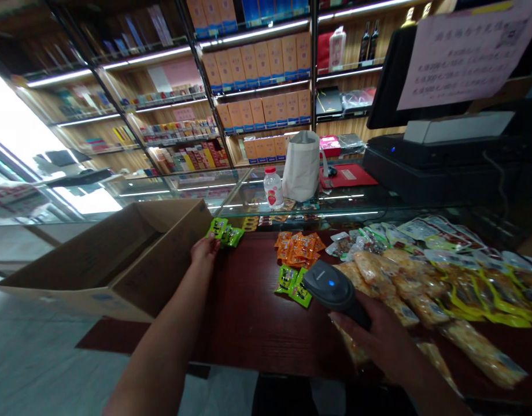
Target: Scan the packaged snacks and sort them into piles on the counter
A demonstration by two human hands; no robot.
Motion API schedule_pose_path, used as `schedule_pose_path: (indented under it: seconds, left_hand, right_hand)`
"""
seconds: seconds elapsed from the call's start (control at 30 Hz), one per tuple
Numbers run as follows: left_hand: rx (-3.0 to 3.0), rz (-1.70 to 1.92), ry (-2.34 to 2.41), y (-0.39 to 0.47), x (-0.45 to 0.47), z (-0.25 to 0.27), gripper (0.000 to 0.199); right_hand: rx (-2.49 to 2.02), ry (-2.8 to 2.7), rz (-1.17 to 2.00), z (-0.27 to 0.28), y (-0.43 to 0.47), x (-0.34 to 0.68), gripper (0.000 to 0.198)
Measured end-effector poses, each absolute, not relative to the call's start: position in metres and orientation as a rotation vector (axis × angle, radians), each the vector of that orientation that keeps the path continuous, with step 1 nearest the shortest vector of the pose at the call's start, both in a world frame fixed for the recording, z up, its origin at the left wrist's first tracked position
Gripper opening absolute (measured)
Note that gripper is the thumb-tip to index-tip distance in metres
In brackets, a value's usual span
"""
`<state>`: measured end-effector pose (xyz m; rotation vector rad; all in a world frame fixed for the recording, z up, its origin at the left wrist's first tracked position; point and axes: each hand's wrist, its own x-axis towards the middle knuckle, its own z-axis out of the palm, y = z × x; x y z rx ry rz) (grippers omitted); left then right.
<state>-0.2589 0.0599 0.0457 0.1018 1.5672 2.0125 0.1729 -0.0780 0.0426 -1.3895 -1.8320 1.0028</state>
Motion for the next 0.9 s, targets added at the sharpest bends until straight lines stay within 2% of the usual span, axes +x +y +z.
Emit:
schedule_pose_path:
  seconds: [0.13, 0.23, 0.37, 0.6, 0.7, 0.83, 0.9]
  left_hand:
    - [-0.012, 1.970, 1.623, 0.076, -0.268, 0.041, 0.004]
    - [-0.050, 1.982, 1.617, 0.081, -0.268, 0.036, 0.017]
    - [-0.060, 2.014, 1.568, 0.081, -0.264, 0.035, 0.024]
    - [-0.071, 2.050, 1.492, 0.065, -0.247, 0.047, 0.021]
    - [-0.083, 2.062, 1.462, 0.053, -0.235, 0.055, 0.006]
    - [-0.030, 2.004, 1.389, 0.031, -0.197, 0.068, 0.021]
    - [0.057, 1.938, 1.319, 0.010, -0.163, 0.079, 0.020]
  right_hand:
    - [-1.400, -1.821, 1.006, 0.045, -0.080, 0.173, 0.050]
    - [-1.397, -1.828, 1.018, 0.046, -0.079, 0.174, 0.050]
    - [-1.352, -1.819, 1.037, 0.048, -0.080, 0.176, 0.049]
    - [-1.331, -1.805, 1.014, 0.051, -0.083, 0.179, 0.048]
    - [-1.324, -1.810, 0.997, 0.050, -0.084, 0.180, 0.048]
    - [-1.331, -1.759, 0.981, 0.048, -0.083, 0.183, 0.048]
    - [-1.347, -1.732, 0.972, 0.048, -0.081, 0.186, 0.047]
